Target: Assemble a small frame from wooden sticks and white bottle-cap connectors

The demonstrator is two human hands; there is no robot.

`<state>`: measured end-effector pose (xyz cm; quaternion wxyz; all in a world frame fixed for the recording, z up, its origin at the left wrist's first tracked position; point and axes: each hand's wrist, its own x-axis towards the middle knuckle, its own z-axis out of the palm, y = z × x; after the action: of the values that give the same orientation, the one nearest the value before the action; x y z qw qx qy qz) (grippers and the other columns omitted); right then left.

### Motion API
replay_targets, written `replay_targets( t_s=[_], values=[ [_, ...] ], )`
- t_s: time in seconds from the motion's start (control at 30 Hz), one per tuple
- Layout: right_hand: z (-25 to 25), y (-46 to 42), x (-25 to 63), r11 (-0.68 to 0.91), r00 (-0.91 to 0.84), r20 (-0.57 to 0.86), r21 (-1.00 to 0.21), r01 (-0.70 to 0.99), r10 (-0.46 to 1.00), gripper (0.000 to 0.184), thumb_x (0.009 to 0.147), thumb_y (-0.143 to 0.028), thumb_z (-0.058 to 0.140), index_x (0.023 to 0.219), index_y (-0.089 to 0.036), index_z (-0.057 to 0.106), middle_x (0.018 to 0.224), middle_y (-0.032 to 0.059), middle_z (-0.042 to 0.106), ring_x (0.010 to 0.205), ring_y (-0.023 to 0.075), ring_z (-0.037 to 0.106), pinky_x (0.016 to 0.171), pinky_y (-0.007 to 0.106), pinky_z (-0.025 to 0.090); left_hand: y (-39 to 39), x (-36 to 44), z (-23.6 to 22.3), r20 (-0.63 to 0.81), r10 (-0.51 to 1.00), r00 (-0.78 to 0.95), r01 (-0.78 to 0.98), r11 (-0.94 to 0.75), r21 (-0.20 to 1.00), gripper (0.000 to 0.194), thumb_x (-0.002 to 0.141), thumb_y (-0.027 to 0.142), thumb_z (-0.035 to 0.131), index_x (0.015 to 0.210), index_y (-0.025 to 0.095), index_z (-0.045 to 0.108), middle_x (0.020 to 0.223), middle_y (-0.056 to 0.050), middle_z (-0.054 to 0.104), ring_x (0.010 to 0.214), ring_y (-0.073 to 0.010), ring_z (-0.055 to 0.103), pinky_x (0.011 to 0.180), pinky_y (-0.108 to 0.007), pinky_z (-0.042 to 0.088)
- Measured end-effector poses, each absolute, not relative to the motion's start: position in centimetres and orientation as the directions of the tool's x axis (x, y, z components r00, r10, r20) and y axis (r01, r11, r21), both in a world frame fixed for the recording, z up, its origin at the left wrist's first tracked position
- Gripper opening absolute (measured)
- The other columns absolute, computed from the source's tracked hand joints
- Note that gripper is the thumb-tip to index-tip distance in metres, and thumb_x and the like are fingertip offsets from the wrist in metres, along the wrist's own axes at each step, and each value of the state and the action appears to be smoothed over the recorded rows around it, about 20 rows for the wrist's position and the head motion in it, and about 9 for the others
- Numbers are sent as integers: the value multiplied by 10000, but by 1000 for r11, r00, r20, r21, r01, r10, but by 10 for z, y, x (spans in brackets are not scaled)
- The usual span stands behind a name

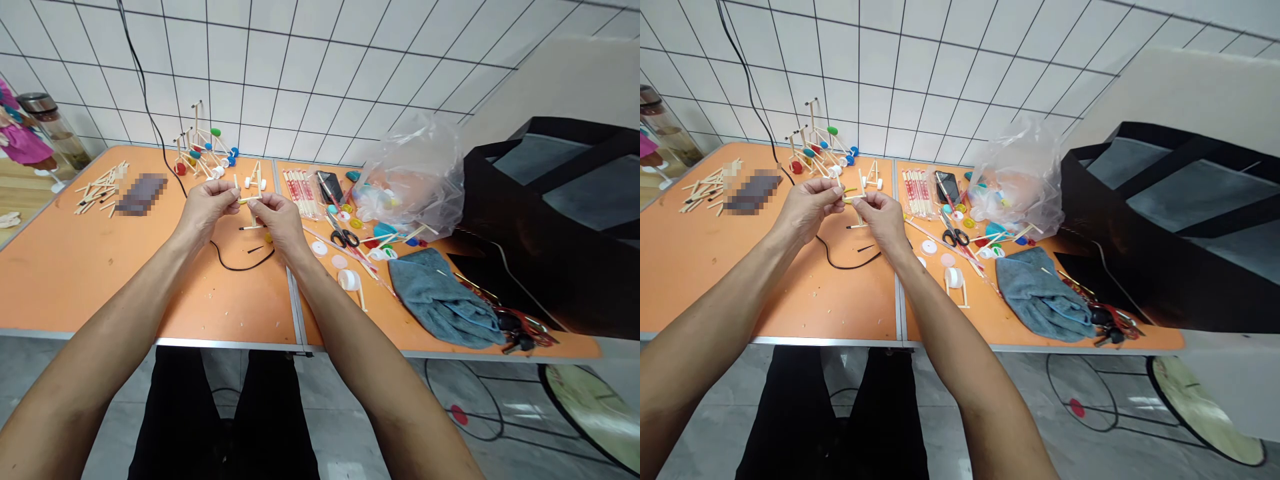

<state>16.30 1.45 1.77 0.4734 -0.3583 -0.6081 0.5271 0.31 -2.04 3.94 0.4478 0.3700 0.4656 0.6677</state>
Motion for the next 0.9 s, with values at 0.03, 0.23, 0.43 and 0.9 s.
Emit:
replay_targets(
  t_s=[0.03, 0.23, 0.43, 0.9],
  values=[
    [18, 15, 163, 189, -295, 200, -980, -65, 934, 329, 785, -546, 872, 807, -257, 715, 755, -28, 615, 758, 157, 541, 747, 320, 508, -21, 3, 39, 75, 944, -322, -257, -163, 953, 161, 764, 107, 896, 725, 176, 756, 661, 22, 695, 568, -91, 633, 650, -241, 593],
    [20, 16, 164, 195, -289, 210, -978, -81, 934, 363, 773, -552, 876, 771, -255, 668, 720, -42, 582, 721, 145, 518, 721, 314, 477, -21, 4, 37, 87, 938, -336, -277, -187, 942, 169, 813, 214, 879, 745, 189, 726, 718, 6, 721, 586, -92, 631, 625, -228, 573],
    [21, 17, 165, 202, -288, 217, -976, -81, 933, 373, 782, -554, 876, 761, -263, 643, 700, -49, 550, 700, 144, 503, 695, 310, 460, -20, 3, 37, 71, 939, -336, -269, -168, 948, 251, 787, 317, 942, 787, 206, 717, 750, 0, 728, 614, -103, 644, 651, -236, 578],
    [23, 16, 166, 213, -273, 233, -972, -102, 933, 325, 790, -535, 861, 784, -259, 689, 735, -42, 609, 717, 137, 522, 716, 304, 492, -23, 3, 32, 83, 968, -239, -159, -123, 980, 274, 642, 260, 986, 785, 218, 756, 782, -9, 760, 737, -137, 680, 703, -240, 531]
  ],
)
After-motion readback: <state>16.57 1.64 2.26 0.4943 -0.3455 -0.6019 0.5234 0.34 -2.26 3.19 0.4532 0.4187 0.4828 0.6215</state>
